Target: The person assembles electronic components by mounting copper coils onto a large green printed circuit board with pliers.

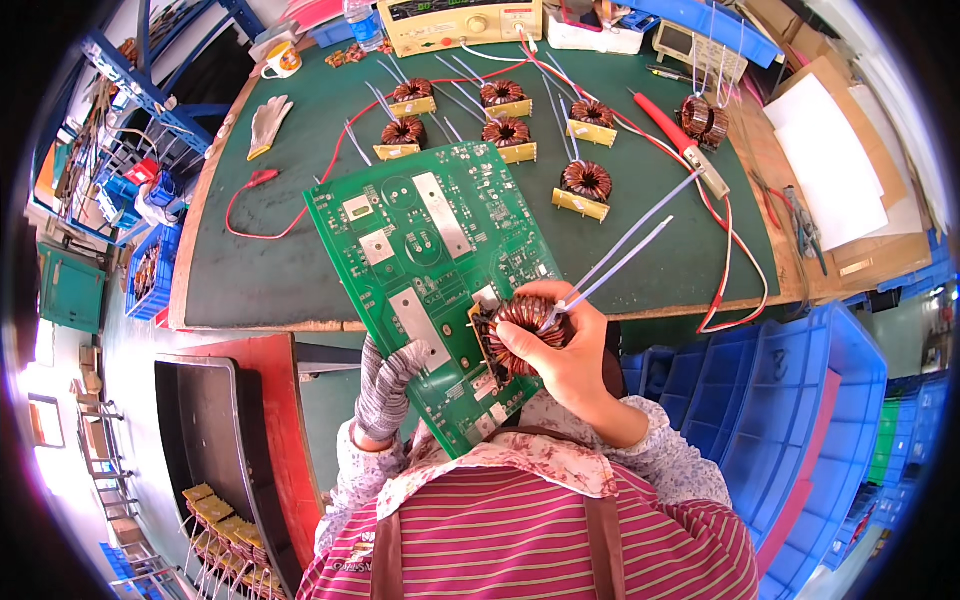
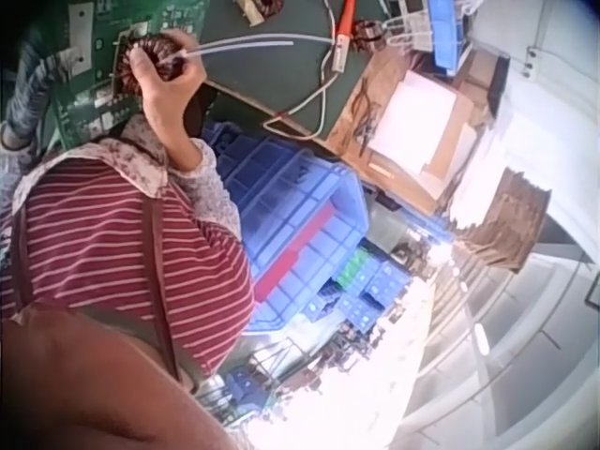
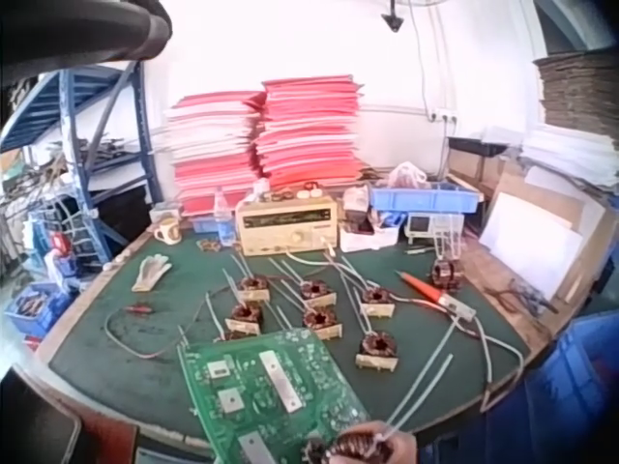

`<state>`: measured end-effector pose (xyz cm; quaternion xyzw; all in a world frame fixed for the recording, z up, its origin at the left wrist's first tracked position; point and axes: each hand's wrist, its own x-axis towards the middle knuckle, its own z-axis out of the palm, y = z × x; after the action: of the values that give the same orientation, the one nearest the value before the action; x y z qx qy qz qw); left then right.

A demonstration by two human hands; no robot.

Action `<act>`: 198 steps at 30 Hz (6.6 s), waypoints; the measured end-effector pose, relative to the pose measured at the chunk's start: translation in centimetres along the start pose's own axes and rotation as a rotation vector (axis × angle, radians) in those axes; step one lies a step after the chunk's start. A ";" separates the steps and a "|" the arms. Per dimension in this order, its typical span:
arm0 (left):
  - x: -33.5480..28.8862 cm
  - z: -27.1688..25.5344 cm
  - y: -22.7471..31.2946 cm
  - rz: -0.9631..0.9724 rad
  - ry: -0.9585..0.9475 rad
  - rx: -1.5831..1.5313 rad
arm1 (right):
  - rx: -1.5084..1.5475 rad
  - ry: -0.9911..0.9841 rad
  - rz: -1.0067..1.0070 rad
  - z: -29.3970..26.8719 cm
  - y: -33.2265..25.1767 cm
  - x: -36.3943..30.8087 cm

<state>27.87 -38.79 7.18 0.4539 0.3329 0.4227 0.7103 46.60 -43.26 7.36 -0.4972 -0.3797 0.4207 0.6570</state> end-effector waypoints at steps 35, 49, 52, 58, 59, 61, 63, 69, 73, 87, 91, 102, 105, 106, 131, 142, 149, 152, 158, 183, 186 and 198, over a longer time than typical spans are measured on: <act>-0.1 0.1 0.1 0.035 -0.029 -0.022 | -0.259 0.024 -0.206 1.3 -0.2 -0.6; -0.2 0.8 0.3 -0.044 -0.002 -0.094 | -0.353 0.101 -0.163 2.1 -0.3 -0.2; -0.4 0.6 -0.1 0.032 -0.114 -0.163 | -0.455 0.061 -0.324 2.6 -1.1 -0.2; -0.4 0.8 -0.3 0.005 -0.136 -0.218 | -0.502 -0.074 -0.360 1.7 -1.6 0.5; -0.3 0.7 -0.4 -0.025 -0.163 -0.231 | -0.512 -0.121 -0.322 1.5 -1.6 0.5; -0.3 0.7 -0.5 -0.058 -0.191 -0.242 | -0.519 -0.164 -0.248 1.3 -1.5 0.3; -0.3 1.0 -0.2 -0.064 -0.152 -0.192 | -0.510 -0.135 -0.220 1.3 -1.3 0.1; 0.2 0.8 -0.5 -0.045 -0.130 -0.149 | -0.561 -0.043 -0.297 2.1 -0.9 0.1; 0.1 0.9 -0.3 -0.059 -0.087 -0.174 | -0.486 -0.033 -0.264 2.0 -0.8 0.3; 1.8 -1.9 -3.3 -0.021 0.089 -0.049 | -0.685 0.944 -0.537 -19.0 -7.1 16.1; 1.6 -2.8 -4.2 -0.137 0.096 -0.092 | -1.097 1.080 -0.231 -27.2 -7.2 20.9; 1.6 1.0 -1.5 -0.250 0.154 -0.084 | -1.171 0.940 -0.001 -32.4 -2.6 27.9; 1.8 1.1 -1.9 -0.206 0.141 -0.104 | -1.119 0.800 -0.040 -33.6 -2.3 27.9; 2.0 0.9 -2.1 -0.216 0.152 -0.106 | -1.091 0.732 -0.057 -33.8 -1.9 27.8; -8.9 -8.4 1.5 0.253 0.517 -0.173 | -1.030 -0.527 -0.063 -0.3 3.8 9.3; -6.8 -8.1 1.1 0.169 0.438 -0.141 | -0.868 -0.523 0.068 0.3 2.1 8.4; -6.4 -7.2 -1.0 0.121 0.410 -0.114 | -0.015 -0.305 0.069 -0.7 -1.0 5.8; -4.6 -4.7 -0.1 0.086 0.357 -0.104 | 0.266 -0.331 0.180 -0.6 -0.7 4.8; -3.5 -2.9 -0.1 0.057 0.223 -0.003 | 0.373 -0.114 0.383 1.4 1.2 1.1; -3.4 -1.0 0.9 0.028 0.154 -0.061 | -0.462 -0.108 -0.400 5.3 -0.3 -0.5; -3.1 -1.8 0.1 0.003 0.136 -0.054 | -0.547 -0.128 -0.454 5.3 -0.1 0.0; -3.3 -1.1 0.7 0.027 0.110 -0.072 | -0.427 -0.221 -0.262 4.5 -0.6 0.1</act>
<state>25.35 -41.19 7.69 0.4083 0.3500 0.4683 0.7011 42.61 -41.78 8.88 -0.5220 -0.5903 0.2942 0.5409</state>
